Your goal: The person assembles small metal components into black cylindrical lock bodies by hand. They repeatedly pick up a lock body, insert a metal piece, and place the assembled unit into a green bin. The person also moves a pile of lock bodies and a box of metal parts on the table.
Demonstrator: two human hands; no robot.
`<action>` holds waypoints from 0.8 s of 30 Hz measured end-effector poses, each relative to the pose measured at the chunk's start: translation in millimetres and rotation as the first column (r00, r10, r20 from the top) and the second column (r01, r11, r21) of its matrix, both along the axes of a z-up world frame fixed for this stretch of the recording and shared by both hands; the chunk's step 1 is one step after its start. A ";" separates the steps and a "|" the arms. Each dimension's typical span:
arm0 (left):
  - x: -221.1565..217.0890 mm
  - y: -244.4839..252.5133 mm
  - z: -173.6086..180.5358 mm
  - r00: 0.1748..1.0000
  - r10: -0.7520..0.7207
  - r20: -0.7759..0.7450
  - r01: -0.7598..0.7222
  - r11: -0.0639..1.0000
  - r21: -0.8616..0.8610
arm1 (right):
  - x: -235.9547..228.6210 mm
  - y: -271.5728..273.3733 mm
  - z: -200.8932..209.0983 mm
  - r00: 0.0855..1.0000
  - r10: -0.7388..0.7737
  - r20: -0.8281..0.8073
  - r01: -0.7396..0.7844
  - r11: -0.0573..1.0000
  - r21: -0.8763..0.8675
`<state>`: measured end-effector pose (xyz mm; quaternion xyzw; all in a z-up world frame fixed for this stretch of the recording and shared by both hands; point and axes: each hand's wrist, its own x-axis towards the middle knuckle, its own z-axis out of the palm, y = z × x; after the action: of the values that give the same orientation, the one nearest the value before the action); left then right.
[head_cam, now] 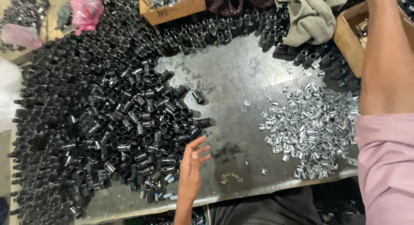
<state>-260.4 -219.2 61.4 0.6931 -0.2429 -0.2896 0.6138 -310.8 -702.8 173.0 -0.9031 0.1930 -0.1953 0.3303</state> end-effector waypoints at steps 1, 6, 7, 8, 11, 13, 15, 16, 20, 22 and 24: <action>0.7 0.1 0.8 1.000 -0.005 0.000 0.005 1.000 0.006 | -5.7 2.0 -3.2 1.000 0.006 -0.030 -0.006 1.000 -0.008; 4.9 -20.2 12.7 0.960 -0.155 0.235 0.124 0.982 0.141 | -52.6 -1.2 -10.2 0.989 0.064 -0.133 -0.075 0.994 -0.082; 7.6 -32.2 12.3 0.919 -0.210 0.334 0.148 0.968 0.201 | -61.5 -2.5 -12.9 0.986 0.073 -0.147 -0.090 0.989 -0.115; 9.8 -48.3 8.9 0.883 -0.240 0.403 0.169 0.964 0.205 | -72.8 2.8 -22.9 0.983 0.083 -0.162 -0.108 0.983 -0.148; 17.8 -115.8 -21.2 0.674 -0.282 0.683 0.115 0.953 0.280 | -92.9 35.9 -84.6 0.982 -0.010 -0.190 -0.059 0.933 -0.356; 19.3 -163.8 -51.2 0.634 -0.240 0.736 -0.045 0.938 0.344 | -93.9 55.4 -135.6 0.970 -0.156 -0.184 0.043 0.863 -0.503; 10.1 -196.4 -82.4 0.620 -0.260 0.741 -0.147 0.889 0.435 | -94.9 65.0 -177.7 0.931 -0.307 -0.195 0.186 0.863 -0.469; 5.8 -208.4 -94.8 0.655 -0.275 0.704 -0.027 0.922 0.385 | -94.9 66.2 -193.1 0.924 -0.341 -0.173 0.213 0.835 -0.507; -2.0 -248.3 -111.0 0.727 -0.347 0.593 0.240 0.937 0.254 | -103.7 65.9 -218.0 0.903 -0.392 -0.178 0.253 0.817 -0.517; 2.2 -273.1 -103.0 0.710 -0.322 0.626 0.210 0.946 0.248 | -106.6 66.3 -215.9 0.904 -0.395 -0.167 0.273 0.831 -0.485; 3.3 -295.6 -96.5 0.663 -0.256 0.704 0.126 0.964 0.233 | -108.5 71.5 -215.6 0.903 -0.419 -0.100 0.328 0.819 -0.471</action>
<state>-257.1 -514.8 -35.1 0.7692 -0.5134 -0.0724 0.3734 -419.3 -631.2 -42.6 -0.9132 0.3492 -0.2038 0.0499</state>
